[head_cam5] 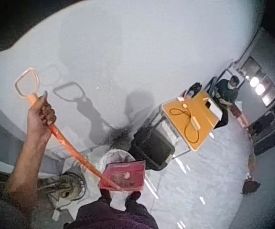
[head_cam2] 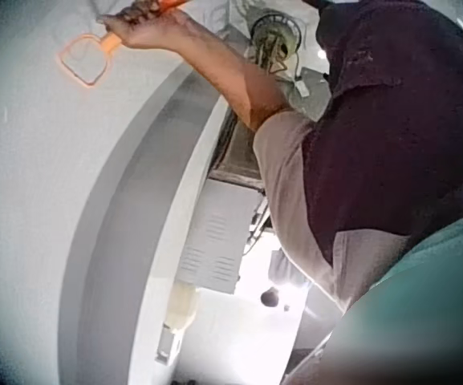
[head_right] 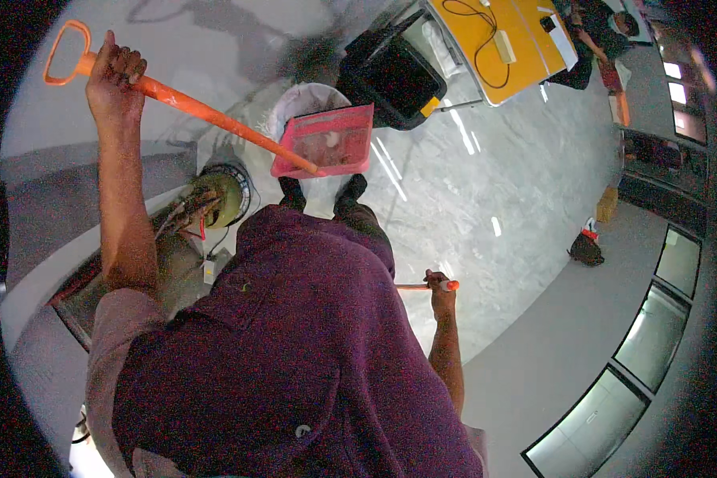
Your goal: The person sweeps the floor using a broom and a dustpan to collect debris from around the equipment before emptying the dustpan into a trash bin.
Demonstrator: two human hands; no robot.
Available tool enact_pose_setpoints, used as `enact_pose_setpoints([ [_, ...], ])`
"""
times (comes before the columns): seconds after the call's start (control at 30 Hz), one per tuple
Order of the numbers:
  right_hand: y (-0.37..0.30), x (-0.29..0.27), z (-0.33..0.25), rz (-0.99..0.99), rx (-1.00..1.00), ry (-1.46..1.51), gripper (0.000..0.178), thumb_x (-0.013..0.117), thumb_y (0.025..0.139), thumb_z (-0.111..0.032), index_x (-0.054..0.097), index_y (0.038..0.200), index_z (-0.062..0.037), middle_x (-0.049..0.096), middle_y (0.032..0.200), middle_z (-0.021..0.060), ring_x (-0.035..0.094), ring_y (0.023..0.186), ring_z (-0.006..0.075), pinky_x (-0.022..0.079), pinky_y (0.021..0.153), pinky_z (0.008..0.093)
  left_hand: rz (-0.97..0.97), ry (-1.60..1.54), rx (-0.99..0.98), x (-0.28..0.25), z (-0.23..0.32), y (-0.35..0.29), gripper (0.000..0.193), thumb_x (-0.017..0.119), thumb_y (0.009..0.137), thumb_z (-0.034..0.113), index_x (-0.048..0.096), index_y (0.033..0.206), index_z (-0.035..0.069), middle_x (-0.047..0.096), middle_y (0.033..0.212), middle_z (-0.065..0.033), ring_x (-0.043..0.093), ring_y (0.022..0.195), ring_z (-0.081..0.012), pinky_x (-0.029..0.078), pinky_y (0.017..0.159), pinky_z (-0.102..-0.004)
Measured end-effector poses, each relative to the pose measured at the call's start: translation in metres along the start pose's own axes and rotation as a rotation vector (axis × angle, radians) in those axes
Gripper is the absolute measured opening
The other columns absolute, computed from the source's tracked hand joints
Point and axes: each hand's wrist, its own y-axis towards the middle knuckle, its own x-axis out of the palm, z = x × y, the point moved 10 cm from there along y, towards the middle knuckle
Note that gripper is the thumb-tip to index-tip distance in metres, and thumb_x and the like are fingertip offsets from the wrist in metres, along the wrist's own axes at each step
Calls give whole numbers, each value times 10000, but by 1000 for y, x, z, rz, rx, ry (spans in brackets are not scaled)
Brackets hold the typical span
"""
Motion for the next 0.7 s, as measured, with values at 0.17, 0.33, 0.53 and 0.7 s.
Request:
enact_pose_setpoints([
  [0.17,7,11,-29,3,26,-29,279,639,851,-288,601,725,-42,587,717,15,510,703,114,398,695,270,-112,-42,-64,-15,-13,44,283,493,917,146,399,655,95,258,544,25,240,466,-106,244,438,-240],
  [0.33,16,20,-73,-12,16,-35,250,608,878,-270,575,777,-44,582,725,19,516,719,110,401,742,266,-215,-151,-118,-19,-17,70,229,482,907,114,424,688,76,274,552,12,256,469,-117,256,442,-242],
  [0.53,26,20,-99,-17,-17,175,209,611,876,-235,566,780,-55,536,728,1,478,729,118,362,742,264,-43,-48,-101,-29,-32,80,176,456,913,122,548,917,-28,292,577,10,272,478,-118,271,449,-233],
  [0.7,32,20,-112,-36,-16,206,188,602,882,-221,579,819,-45,550,768,19,519,802,131,388,848,292,-414,-219,-183,11,-42,72,221,457,913,134,564,1010,-33,294,588,12,271,495,-108,281,450,-219],
])
